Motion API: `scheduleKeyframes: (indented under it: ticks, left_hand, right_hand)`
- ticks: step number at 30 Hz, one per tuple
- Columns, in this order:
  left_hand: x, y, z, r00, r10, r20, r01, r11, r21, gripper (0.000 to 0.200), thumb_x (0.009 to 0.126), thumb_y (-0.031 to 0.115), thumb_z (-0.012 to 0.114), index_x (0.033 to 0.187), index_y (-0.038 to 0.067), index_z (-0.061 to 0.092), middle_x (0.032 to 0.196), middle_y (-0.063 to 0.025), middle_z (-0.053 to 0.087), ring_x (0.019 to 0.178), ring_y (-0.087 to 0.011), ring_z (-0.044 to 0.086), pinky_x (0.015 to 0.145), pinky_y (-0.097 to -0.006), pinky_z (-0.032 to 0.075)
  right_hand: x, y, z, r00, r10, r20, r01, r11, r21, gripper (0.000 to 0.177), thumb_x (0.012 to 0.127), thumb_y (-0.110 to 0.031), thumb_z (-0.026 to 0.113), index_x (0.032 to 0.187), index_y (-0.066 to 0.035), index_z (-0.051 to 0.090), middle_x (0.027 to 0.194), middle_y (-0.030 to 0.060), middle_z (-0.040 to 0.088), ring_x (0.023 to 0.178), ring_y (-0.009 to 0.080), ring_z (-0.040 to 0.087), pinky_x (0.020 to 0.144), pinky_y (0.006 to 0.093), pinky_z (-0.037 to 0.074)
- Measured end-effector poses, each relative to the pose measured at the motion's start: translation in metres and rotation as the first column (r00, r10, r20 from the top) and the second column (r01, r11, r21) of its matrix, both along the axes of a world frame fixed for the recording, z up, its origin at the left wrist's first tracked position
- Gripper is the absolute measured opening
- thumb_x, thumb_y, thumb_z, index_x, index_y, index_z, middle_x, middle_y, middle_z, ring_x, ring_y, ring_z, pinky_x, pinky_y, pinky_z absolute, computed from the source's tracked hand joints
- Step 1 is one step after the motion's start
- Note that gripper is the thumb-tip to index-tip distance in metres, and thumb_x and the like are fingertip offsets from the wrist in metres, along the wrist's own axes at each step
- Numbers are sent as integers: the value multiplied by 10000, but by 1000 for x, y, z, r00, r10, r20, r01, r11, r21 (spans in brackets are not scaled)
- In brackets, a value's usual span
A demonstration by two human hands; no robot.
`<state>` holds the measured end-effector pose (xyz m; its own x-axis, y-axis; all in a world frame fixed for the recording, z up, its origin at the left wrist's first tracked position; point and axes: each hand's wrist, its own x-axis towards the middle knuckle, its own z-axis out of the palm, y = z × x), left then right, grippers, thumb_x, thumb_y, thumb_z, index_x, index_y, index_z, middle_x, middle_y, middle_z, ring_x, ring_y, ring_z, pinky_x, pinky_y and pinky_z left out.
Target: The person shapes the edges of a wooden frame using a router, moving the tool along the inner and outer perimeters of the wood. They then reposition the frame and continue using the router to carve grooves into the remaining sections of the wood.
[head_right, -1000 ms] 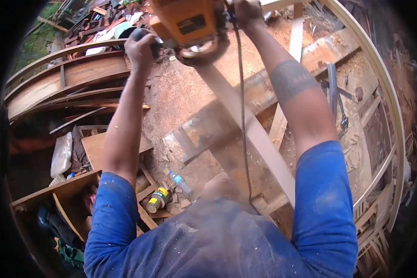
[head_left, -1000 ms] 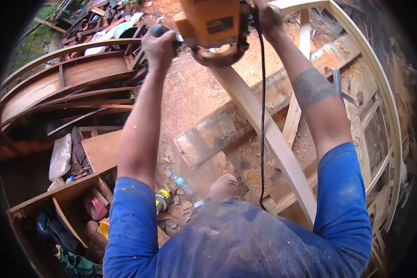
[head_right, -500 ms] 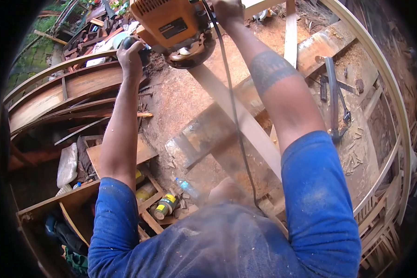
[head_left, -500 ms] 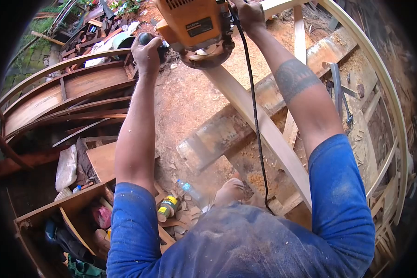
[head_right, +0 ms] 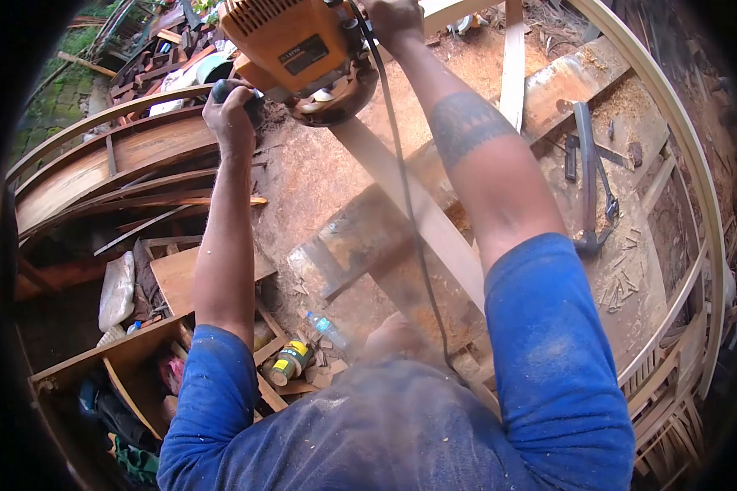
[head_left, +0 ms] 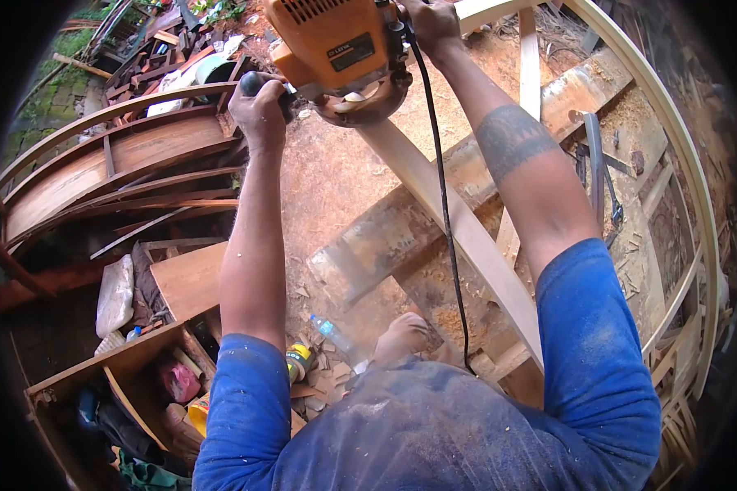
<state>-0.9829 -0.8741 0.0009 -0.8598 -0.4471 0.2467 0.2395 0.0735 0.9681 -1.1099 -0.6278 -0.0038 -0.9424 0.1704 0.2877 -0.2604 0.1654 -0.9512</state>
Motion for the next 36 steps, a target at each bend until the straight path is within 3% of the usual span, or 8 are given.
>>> scheduleKeyframes:
  ticks: [6, 9, 12, 15, 21, 22, 25, 36]
  left_hand:
    - [1, 1, -2, 1000, 25, -1, -25, 1000, 6, 33, 749, 18, 630, 718, 30, 630, 620, -2, 572, 519, -80, 528, 460, -232, 425]
    - [0, 0, -5, 1000, 23, -18, -24, 1000, -15, 44, 762, 23, 602, 747, 40, 640, 622, -39, 579, 480, -111, 530, 402, -243, 399]
    - [-4, -2, -10, 995, 84, -55, -87, 995, -54, 37, 760, 26, 610, 735, 41, 631, 625, -37, 579, 485, -109, 527, 406, -241, 401]
    - [-6, -5, -10, 995, 77, -65, -82, 993, -81, 31, 756, 33, 623, 726, 41, 623, 628, -36, 579, 483, -112, 528, 410, -246, 406]
    - [-4, -4, -14, 995, 89, -52, -92, 993, -71, 21, 748, 41, 631, 740, 37, 612, 635, -31, 579, 485, -123, 535, 424, -251, 419]
    - [-1, 0, -10, 995, 88, -45, -90, 996, -22, 43, 716, 46, 640, 691, 14, 624, 622, -1, 580, 533, -87, 528, 517, -250, 452]
    - [5, 4, -8, 995, 93, -30, -95, 994, -46, 49, 719, 48, 636, 691, 10, 621, 609, 1, 573, 529, -87, 522, 517, -254, 449]
    - [30, 30, -6, 992, 99, -72, -103, 994, -44, 74, 730, 56, 628, 688, 1, 602, 589, -19, 572, 496, -96, 533, 479, -253, 450]
  right_hand:
    - [-7, -2, -7, 997, -67, -40, 70, 993, 99, 360, 867, -351, 580, 820, -19, 711, 722, 154, 691, 703, 272, 666, 707, 397, 497]
    - [-49, -4, -50, 912, -37, -409, 343, 615, 710, 376, 872, -362, 564, 822, -20, 709, 774, 181, 705, 757, 327, 682, 747, 419, 506]
    - [-31, -5, -28, 985, -56, -163, 103, 949, 296, 358, 885, -358, 552, 843, -33, 696, 826, 187, 711, 807, 359, 684, 763, 434, 507]
    - [2, -3, 4, 997, -74, 33, 69, 988, 137, 353, 893, -361, 541, 843, -45, 689, 864, 186, 716, 852, 369, 684, 771, 434, 508]
    - [-37, 4, -42, 929, 1, -371, 246, 746, 618, 352, 896, -351, 532, 801, -53, 695, 846, 167, 720, 837, 355, 685, 779, 438, 508]
    - [-4, 0, -3, 998, -56, 6, 52, 963, 266, 255, 918, -271, 528, 826, -91, 684, 822, 142, 711, 797, 335, 691, 746, 437, 522]
    - [-24, 6, -29, 852, 43, -522, 344, 706, 619, 181, 924, -200, 525, 862, -113, 671, 802, 123, 698, 762, 304, 693, 697, 423, 531]
    - [-19, 34, -46, 853, 39, -520, 407, 574, 711, 163, 914, -207, 508, 892, -143, 657, 799, 140, 680, 724, 326, 675, 662, 451, 526]
